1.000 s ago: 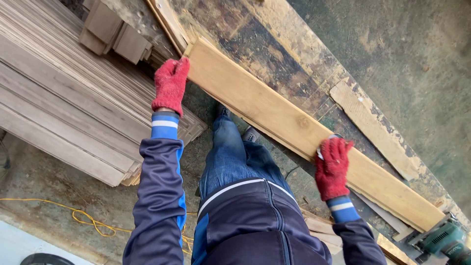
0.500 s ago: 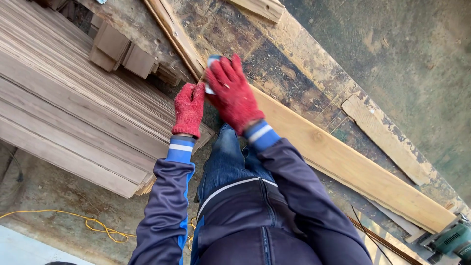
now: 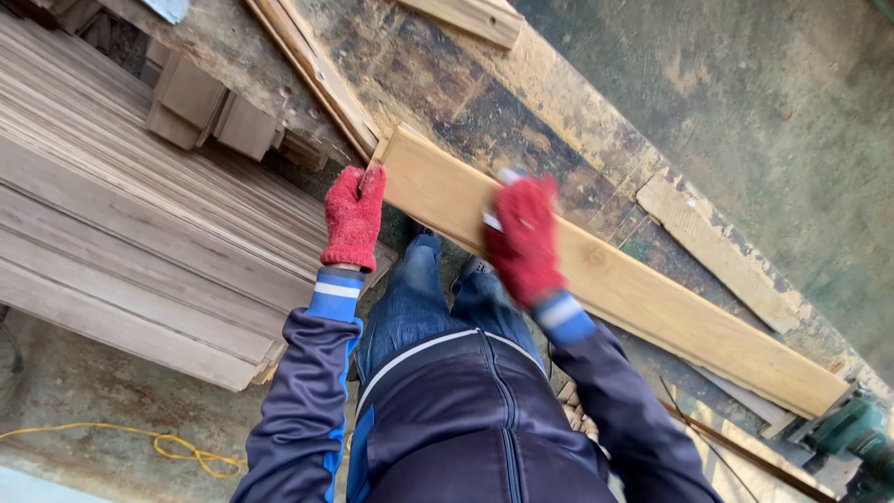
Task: Manually sanding a long wooden plank with a small piece of sandpaper held in the hand.
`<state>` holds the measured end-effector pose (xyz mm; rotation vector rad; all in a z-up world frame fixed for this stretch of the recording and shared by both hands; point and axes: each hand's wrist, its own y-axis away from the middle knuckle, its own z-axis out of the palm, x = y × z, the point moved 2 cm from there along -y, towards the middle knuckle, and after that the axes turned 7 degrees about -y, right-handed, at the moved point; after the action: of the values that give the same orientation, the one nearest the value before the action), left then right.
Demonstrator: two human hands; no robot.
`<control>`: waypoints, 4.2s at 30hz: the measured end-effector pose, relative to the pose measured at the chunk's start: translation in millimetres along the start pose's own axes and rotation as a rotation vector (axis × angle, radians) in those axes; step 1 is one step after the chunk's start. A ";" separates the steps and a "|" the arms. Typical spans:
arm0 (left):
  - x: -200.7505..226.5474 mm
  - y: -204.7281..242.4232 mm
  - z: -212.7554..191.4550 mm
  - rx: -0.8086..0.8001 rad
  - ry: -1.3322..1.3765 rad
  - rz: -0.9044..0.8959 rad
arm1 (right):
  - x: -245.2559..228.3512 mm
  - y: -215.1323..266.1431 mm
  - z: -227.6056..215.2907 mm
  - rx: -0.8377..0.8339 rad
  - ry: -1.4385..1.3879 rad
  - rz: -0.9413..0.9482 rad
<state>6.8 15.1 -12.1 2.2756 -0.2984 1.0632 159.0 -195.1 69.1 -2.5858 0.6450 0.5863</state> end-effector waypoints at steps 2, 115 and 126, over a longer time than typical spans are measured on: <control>-4.2 -0.1 -0.7 -0.002 -0.011 0.018 | -16.5 -32.6 38.9 0.053 0.007 -0.060; -2.7 -20.9 -33.1 -0.113 -0.031 -0.171 | 6.1 56.4 22.5 -0.029 -0.131 -0.040; -30.3 -39.3 -34.3 -0.075 0.018 -0.246 | 77.3 206.2 -47.4 0.194 0.304 0.481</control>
<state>-17.1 65.6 -34.8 2.1688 -0.0477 0.9289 128.9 -411.0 12.5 -2.3569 1.3746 0.2470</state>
